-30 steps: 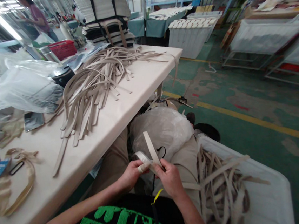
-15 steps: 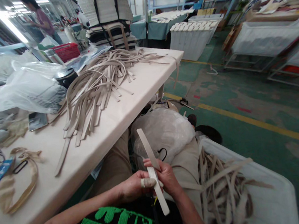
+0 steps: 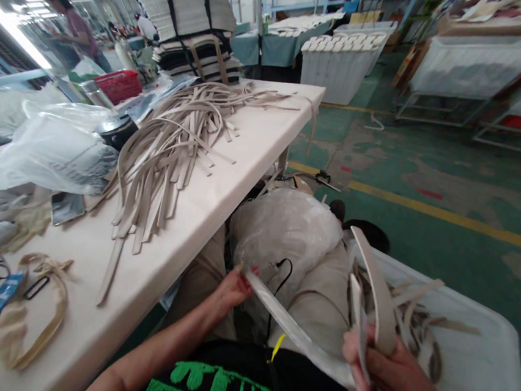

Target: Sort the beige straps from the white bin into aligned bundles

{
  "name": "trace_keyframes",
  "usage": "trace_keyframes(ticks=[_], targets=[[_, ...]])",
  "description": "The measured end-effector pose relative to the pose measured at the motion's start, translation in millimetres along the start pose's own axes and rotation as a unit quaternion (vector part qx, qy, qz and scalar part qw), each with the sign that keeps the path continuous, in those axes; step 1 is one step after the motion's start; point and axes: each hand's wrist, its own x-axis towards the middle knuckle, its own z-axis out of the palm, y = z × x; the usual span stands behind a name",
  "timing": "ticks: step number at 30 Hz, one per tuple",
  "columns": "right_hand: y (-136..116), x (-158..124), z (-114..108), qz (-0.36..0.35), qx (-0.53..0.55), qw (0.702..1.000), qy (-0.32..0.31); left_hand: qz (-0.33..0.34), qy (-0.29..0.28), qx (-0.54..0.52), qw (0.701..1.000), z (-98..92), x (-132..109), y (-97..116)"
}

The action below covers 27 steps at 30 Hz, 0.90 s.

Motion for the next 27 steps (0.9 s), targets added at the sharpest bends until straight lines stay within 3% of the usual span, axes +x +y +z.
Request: trace_keyframes(ticks=[3, 6, 8, 11, 17, 27], targets=[[6, -1, -3, 0.041, 0.017, 0.999, -0.016, 0.064, -0.003, -0.018, 0.998, 14.9, 2, 12], [13, 19, 16, 0.074, -0.002, 0.997, 0.032, 0.119, -0.033, -0.006, 0.992, 25.5, -11, 13], [18, 39, 36, 0.077, -0.016, 0.996, 0.051, 0.158, -0.087, 0.047, 0.983, 29.0, -26, 7], [28, 69, 63, 0.061, -0.045, 0.997, 0.029, 0.196, -0.192, 0.149, 0.950, 30.9, -51, -7], [41, 106, 94, 0.018, -0.057, 0.998, 0.021, 0.201, -0.350, 0.210, 0.890, 34.3, -77, -25], [44, 104, 102, -0.039, -0.157, 0.986, 0.037, 0.272, -0.321, 0.344, 0.839, 36.4, -83, -23]])
